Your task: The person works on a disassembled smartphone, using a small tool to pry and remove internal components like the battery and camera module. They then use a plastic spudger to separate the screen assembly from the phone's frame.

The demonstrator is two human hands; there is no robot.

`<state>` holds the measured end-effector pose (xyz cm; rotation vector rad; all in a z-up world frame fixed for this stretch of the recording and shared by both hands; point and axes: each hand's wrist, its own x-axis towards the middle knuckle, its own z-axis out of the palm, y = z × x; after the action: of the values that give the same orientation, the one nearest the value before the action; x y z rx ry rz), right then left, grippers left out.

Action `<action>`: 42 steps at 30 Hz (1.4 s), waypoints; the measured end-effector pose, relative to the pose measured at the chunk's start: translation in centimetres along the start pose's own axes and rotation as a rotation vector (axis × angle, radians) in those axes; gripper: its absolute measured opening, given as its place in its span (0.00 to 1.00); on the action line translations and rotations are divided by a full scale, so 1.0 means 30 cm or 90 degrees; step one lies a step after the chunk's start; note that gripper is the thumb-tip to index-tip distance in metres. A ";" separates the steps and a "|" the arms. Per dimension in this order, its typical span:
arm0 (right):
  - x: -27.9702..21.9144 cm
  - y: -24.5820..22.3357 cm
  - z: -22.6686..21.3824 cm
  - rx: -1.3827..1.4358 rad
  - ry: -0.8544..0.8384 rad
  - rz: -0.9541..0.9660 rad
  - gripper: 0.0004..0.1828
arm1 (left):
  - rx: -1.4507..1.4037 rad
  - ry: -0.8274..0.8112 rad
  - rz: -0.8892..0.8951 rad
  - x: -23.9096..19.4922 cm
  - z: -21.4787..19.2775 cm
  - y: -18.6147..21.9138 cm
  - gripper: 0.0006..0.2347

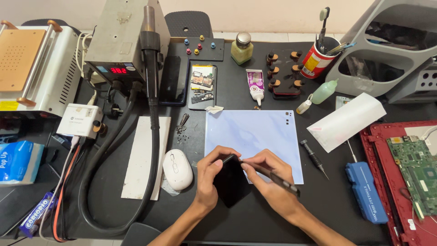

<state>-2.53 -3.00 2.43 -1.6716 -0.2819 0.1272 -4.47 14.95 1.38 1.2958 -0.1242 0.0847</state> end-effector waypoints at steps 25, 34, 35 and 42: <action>-0.067 0.038 0.012 0.014 0.012 0.016 0.02 | 0.029 -0.001 0.049 -0.024 0.003 -0.016 0.18; -0.081 0.069 0.010 0.006 0.012 0.015 0.02 | -0.003 -0.006 0.037 -0.018 0.002 -0.024 0.17; -0.084 0.074 0.010 0.004 0.014 0.011 0.02 | 0.000 -0.001 0.040 -0.018 0.002 -0.025 0.17; -0.123 0.073 -0.020 -0.113 -0.013 0.075 0.03 | -0.020 0.032 0.029 -0.007 -0.004 -0.030 0.17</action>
<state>-5.71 -4.74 0.02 -1.8643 -0.2154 0.2127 -4.56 14.83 0.46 1.2592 -0.1107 0.1533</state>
